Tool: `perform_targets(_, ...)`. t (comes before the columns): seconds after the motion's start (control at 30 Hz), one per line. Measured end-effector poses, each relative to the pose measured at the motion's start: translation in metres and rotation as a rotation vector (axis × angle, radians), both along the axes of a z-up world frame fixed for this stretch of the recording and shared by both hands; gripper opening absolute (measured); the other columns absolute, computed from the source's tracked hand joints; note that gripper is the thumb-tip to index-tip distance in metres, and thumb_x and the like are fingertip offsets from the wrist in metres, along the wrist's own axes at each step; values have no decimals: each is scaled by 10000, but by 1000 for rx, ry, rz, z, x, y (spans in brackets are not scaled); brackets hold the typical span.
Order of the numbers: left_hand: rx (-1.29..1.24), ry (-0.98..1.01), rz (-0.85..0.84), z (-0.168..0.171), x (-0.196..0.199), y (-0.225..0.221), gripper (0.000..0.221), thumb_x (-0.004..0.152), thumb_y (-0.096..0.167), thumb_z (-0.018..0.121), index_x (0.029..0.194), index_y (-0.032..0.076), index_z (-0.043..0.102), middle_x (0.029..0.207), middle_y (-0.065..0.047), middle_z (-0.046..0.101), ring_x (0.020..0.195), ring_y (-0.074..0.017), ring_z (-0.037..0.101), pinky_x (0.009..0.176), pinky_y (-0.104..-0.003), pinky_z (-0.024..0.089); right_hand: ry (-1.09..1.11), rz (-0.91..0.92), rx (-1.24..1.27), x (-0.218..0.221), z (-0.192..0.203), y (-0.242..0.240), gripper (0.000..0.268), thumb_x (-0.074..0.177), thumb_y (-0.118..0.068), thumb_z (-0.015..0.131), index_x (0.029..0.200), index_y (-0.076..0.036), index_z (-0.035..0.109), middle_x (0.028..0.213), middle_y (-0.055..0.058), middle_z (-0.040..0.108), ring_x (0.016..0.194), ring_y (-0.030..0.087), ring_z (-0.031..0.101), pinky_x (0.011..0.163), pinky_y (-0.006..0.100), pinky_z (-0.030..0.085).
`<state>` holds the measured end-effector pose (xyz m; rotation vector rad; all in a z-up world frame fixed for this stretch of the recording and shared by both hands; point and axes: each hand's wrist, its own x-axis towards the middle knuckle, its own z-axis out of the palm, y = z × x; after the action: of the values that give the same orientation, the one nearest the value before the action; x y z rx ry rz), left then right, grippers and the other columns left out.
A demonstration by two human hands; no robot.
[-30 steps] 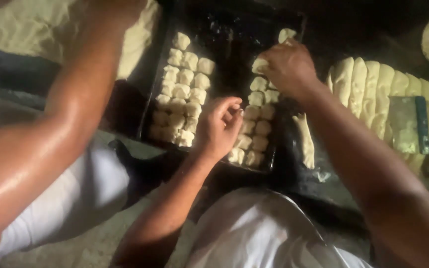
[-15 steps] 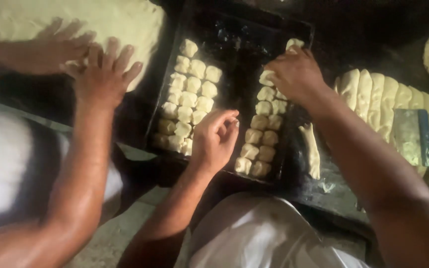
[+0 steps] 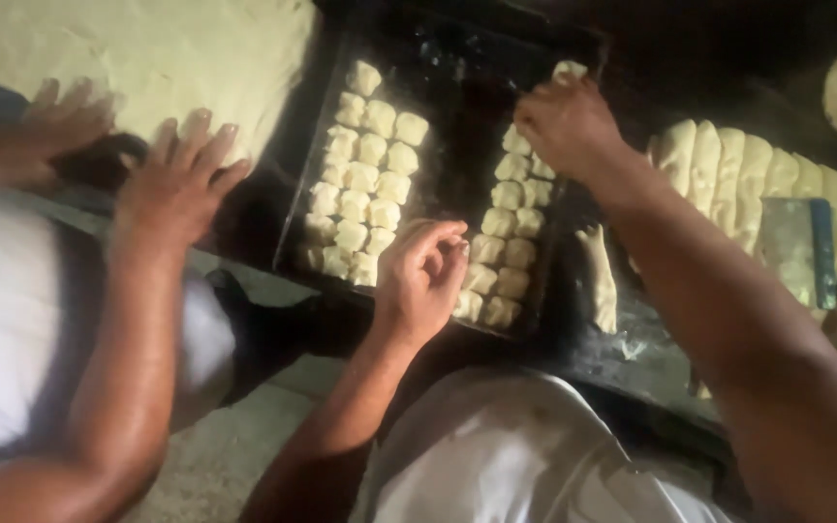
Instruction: Cutting a long strip of dough into squares using a scraper and folding the corners inward to shape small pastries.
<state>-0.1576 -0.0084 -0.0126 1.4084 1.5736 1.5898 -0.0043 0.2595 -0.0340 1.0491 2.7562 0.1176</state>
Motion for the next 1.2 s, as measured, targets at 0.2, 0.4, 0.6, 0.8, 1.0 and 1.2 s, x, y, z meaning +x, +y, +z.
perform_targets(0.2,-58,74,76,10,22,-9,159,904,0,734,1061,19,720,913,-84,685,579,-133,584,536,-270,456,237,-177,-73,73,73,-45,258,1062,-325,601,1228,-187,743,1196,75,731,1096,286,630,1016,472,483)
perform_targets(0.4,-2,44,-80,10,63,-18,188,934,-13,691,1118,22,696,969,-66,697,678,-110,634,593,-248,496,276,-483,-166,249,77,-123,287,981,-366,680,1210,-205,743,1271,48,725,1170,263,677,1005,463,549)
perform_targets(0.6,-143,10,-226,14,119,-16,223,937,20,716,1159,22,708,937,-64,713,680,-99,639,591,-237,516,307,-653,-399,324,24,-196,284,929,-344,710,1131,-147,736,1157,80,757,1031,233,738,895,422,618)
perform_targets(0.8,-262,19,-440,-2,179,-13,281,926,79,725,1200,25,697,992,-93,740,753,-124,705,644,-262,580,420,-579,-343,333,2,-241,257,821,-244,800,1010,-90,719,937,92,745,853,248,726,788,404,587)
perform_targets(1.0,-499,-227,-643,-50,209,-23,397,909,129,773,1244,-32,633,1136,-124,745,922,-114,724,802,-271,590,1088,-810,-1025,294,-16,-248,186,851,-89,777,983,-32,659,866,71,732,800,176,714,710,333,596)
perform_targets(1.2,-335,-483,-248,-71,191,9,264,1010,139,638,1172,-60,700,1063,-153,776,921,-147,733,832,-287,589,1158,-565,-739,216,7,-230,259,868,-128,766,1115,-72,709,1011,97,733,903,234,706,747,340,572)
